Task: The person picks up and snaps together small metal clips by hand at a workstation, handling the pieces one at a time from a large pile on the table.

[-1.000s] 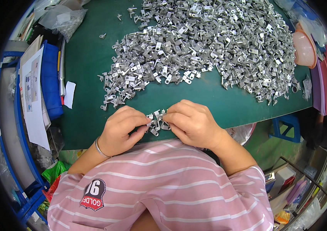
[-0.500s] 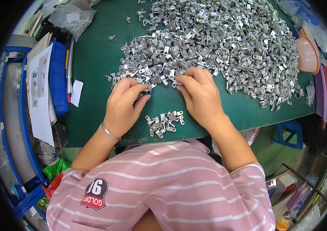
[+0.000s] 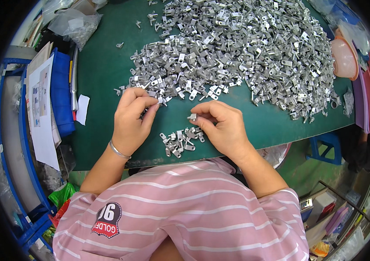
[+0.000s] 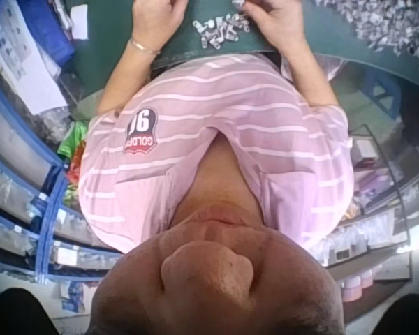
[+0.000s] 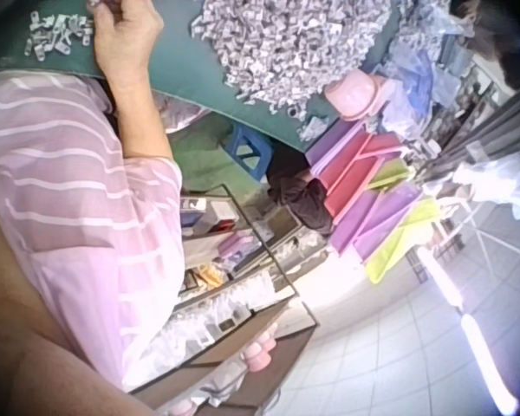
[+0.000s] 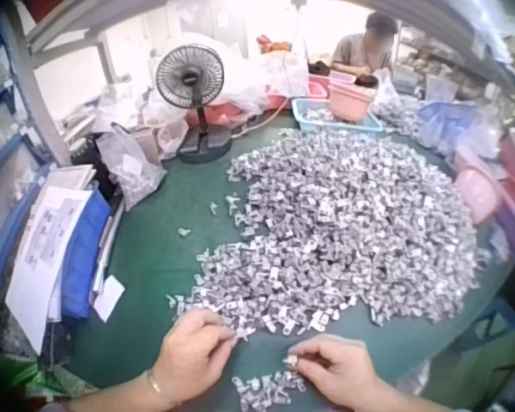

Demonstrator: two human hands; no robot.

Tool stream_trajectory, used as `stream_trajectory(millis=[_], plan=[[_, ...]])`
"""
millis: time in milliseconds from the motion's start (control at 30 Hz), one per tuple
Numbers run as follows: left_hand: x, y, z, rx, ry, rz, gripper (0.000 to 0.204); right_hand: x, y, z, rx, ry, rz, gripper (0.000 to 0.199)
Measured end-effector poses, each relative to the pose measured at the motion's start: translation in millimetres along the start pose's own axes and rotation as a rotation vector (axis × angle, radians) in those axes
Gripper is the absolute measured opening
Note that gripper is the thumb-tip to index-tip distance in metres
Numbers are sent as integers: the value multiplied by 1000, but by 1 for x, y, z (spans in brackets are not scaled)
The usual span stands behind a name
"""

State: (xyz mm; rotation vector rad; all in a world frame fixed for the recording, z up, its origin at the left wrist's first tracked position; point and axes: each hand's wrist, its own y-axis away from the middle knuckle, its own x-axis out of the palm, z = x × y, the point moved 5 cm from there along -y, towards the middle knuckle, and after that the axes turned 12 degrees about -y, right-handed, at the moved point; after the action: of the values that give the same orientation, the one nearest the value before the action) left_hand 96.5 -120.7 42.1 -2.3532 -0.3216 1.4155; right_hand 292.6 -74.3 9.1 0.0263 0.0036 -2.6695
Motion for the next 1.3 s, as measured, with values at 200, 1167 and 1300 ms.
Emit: stream_trajectory(millis=[200, 1167, 1300], plan=[[0, 14, -2, -171, 336, 118, 10, 8, 1, 16, -178, 137, 38, 14], [-5, 57, 10, -494, 737, 317, 11, 11, 10, 24, -526, 312, 58, 20], [-3, 59, 8, -493, 757, 334, 12, 13, 9, 24, -500, 204, 63, 16]])
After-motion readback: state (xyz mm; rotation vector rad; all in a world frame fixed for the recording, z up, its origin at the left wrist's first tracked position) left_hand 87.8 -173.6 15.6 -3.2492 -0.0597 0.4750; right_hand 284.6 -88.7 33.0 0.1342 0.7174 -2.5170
